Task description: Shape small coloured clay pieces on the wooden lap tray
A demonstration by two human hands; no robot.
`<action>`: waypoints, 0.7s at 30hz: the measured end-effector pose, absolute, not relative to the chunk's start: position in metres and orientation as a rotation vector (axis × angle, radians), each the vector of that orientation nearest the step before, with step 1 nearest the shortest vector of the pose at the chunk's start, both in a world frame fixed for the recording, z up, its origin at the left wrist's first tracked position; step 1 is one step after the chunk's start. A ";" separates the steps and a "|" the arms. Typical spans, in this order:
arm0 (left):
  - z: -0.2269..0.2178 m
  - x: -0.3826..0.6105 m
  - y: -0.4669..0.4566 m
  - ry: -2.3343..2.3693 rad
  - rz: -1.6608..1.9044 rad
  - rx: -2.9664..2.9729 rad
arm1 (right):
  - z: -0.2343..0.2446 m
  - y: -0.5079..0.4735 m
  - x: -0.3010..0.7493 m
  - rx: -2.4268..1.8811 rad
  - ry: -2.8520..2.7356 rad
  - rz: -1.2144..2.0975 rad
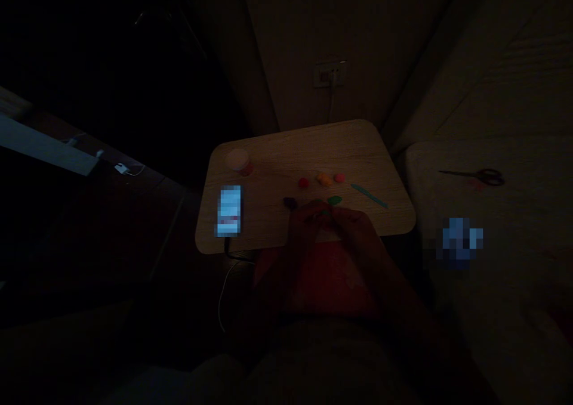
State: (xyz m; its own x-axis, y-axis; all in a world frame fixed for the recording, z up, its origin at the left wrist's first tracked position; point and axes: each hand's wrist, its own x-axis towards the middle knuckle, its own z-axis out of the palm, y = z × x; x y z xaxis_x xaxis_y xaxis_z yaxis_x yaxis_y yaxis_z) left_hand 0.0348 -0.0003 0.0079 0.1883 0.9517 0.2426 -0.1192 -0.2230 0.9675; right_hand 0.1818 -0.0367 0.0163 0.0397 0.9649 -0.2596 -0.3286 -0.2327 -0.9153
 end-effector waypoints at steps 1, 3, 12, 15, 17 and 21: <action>0.009 0.035 -0.001 0.902 1.255 1.367 | 0.017 -0.038 0.181 -1.151 -0.758 1.478; 0.010 0.034 -0.002 0.945 1.236 1.302 | 0.017 -0.041 0.180 -1.131 -0.744 1.472; 0.008 0.034 0.001 0.723 1.192 1.246 | 0.019 -0.037 0.192 -1.094 -0.894 1.443; 0.012 0.033 0.000 0.714 1.132 1.293 | 0.018 -0.036 0.193 -1.059 -0.942 1.464; 0.014 0.032 0.000 0.724 1.110 1.292 | 0.016 -0.036 0.193 -1.053 -0.927 1.472; 0.016 0.032 0.000 0.785 1.076 1.266 | 0.011 -0.036 0.191 -1.063 -0.869 1.496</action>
